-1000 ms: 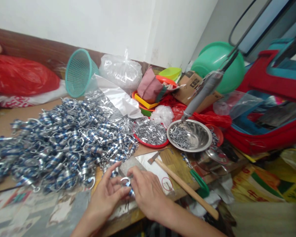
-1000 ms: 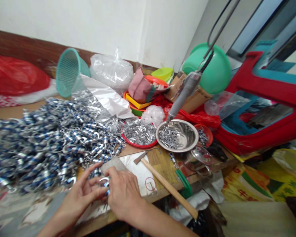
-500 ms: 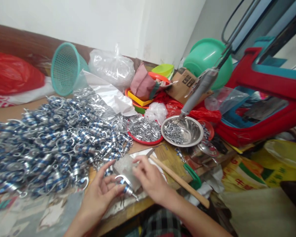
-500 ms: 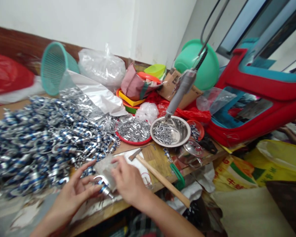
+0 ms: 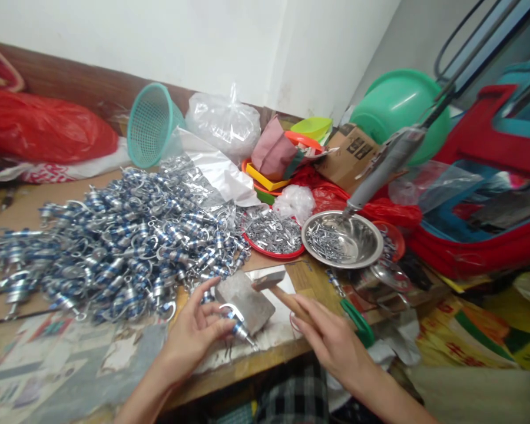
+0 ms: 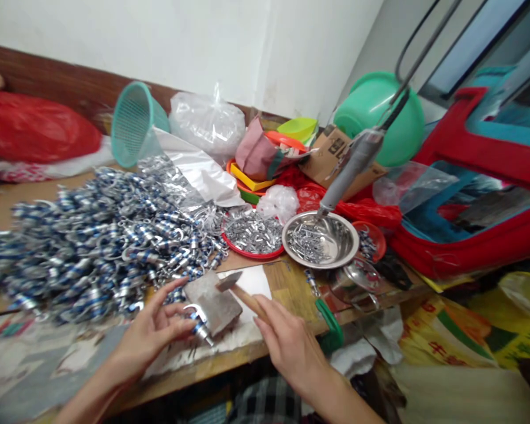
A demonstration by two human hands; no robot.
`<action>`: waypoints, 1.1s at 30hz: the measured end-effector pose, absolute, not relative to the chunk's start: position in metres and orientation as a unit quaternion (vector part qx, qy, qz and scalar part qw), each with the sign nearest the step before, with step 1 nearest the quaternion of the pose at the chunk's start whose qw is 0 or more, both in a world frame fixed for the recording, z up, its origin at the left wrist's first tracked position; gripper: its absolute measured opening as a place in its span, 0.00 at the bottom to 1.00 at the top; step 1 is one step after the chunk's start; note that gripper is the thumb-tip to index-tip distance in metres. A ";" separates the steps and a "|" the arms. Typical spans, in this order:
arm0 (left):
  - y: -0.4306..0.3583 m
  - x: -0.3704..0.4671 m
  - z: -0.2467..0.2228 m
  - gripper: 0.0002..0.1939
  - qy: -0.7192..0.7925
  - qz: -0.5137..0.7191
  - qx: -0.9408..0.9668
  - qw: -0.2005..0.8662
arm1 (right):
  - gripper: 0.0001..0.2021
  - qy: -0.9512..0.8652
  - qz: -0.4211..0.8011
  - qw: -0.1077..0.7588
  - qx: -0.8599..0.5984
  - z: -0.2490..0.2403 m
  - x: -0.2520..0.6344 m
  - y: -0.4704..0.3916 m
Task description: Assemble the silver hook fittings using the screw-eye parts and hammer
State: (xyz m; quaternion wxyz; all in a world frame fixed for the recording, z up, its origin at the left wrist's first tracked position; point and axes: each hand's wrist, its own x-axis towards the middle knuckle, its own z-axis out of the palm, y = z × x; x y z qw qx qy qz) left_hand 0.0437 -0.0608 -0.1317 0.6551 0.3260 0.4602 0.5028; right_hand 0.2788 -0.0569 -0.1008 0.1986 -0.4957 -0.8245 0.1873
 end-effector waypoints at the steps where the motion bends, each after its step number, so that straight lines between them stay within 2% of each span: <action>1: -0.061 0.044 -0.131 0.40 0.464 0.501 0.329 0.652 | 0.18 -0.844 0.186 0.192 -0.466 -0.094 0.275 -0.063; 6: -0.060 0.045 -0.129 0.42 0.473 0.507 0.325 0.644 | 0.25 -0.876 0.138 0.217 -0.408 -0.087 0.264 -0.074; 10: -0.059 0.045 -0.130 0.43 0.478 0.509 0.321 0.639 | 0.24 -0.877 0.143 0.151 -0.434 -0.095 0.261 -0.076; 16: -0.061 0.048 -0.135 0.43 0.493 0.529 0.308 0.618 | 0.23 -0.847 0.196 0.195 -0.453 -0.107 0.267 -0.082; 18: -0.061 0.046 -0.137 0.37 0.508 0.528 0.322 0.599 | 0.21 -0.810 0.215 0.221 -0.498 -0.114 0.274 -0.072; 20: -0.061 0.043 -0.137 0.24 0.546 0.495 0.386 0.555 | 0.21 -0.766 0.237 0.241 -0.547 -0.122 0.283 -0.056; 22: -0.060 0.039 -0.139 0.14 0.588 0.450 0.468 0.482 | 0.21 -0.745 0.265 0.223 -0.570 -0.127 0.292 -0.037; 24: -0.059 0.037 -0.141 0.11 0.611 0.425 0.517 0.423 | 0.18 -0.762 0.266 0.176 -0.564 -0.129 0.297 -0.018; 26: -0.059 0.039 -0.142 0.11 0.619 0.442 0.519 0.389 | 0.12 -0.792 0.206 0.137 -0.559 -0.127 0.295 0.003; 29: -0.059 0.045 -0.142 0.08 0.595 0.500 0.517 0.358 | 0.13 -0.795 0.091 0.139 -0.584 -0.121 0.282 0.041; 33: -0.055 0.045 -0.140 0.05 0.565 0.485 0.560 0.362 | 0.14 -0.768 0.040 0.140 -0.624 -0.114 0.262 0.096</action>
